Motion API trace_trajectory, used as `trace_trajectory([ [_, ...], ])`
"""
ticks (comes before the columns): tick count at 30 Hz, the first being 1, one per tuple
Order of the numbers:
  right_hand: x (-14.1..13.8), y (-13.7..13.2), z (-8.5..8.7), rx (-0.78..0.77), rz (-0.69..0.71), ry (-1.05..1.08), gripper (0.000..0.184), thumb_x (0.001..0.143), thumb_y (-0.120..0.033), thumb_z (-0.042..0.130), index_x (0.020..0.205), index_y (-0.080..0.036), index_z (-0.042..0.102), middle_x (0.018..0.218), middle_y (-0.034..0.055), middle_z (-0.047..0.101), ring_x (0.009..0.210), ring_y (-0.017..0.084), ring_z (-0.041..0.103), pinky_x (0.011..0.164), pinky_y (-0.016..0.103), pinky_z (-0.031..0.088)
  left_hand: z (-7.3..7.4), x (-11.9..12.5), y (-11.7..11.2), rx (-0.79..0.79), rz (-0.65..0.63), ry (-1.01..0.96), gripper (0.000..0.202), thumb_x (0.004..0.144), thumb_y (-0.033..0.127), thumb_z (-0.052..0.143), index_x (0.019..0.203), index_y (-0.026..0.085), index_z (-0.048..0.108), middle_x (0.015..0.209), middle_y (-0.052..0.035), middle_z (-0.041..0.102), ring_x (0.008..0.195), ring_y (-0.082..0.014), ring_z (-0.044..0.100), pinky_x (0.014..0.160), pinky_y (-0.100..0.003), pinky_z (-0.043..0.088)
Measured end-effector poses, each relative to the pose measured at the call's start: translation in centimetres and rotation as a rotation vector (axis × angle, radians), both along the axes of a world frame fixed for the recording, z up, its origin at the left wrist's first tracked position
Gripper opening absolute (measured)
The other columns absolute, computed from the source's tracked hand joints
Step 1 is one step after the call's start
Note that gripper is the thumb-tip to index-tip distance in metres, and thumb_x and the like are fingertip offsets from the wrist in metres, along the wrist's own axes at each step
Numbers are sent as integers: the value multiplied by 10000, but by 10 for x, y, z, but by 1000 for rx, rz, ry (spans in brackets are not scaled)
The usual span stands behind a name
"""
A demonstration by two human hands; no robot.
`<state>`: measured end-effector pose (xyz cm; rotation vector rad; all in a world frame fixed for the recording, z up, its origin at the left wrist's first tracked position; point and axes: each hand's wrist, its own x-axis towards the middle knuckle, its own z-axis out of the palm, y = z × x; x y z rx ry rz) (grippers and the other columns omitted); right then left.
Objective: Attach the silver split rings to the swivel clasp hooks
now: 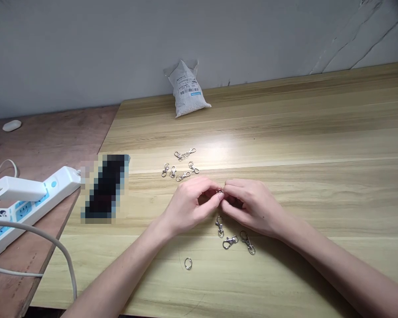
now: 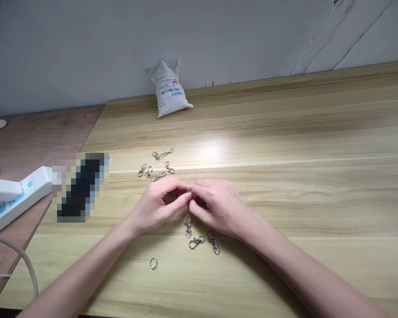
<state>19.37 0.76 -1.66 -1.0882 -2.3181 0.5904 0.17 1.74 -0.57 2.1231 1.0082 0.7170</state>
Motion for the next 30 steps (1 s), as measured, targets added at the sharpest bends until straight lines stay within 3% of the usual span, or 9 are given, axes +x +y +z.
trace_trajectory([
  [9, 1, 0, 0, -28, 25, -11, 145, 790, -142, 495, 654, -187, 510, 618, -23, 485, 565, 104, 374, 543, 257, 267, 0, -1, -1, 35, -21, 49, 134, 909, 234, 558, 909, 166, 673, 714, 2, 597, 684, -128, 507, 665, -277, 402],
  [30, 3, 0, 0, -43, 37, -11, 172, 812, -169, 492, 641, -186, 481, 623, -18, 473, 566, 104, 387, 543, 258, 274, -1, -1, -1, 66, -40, 60, 145, 922, 252, 546, 924, 178, 670, 722, -4, 613, 689, -133, 522, 669, -286, 425],
])
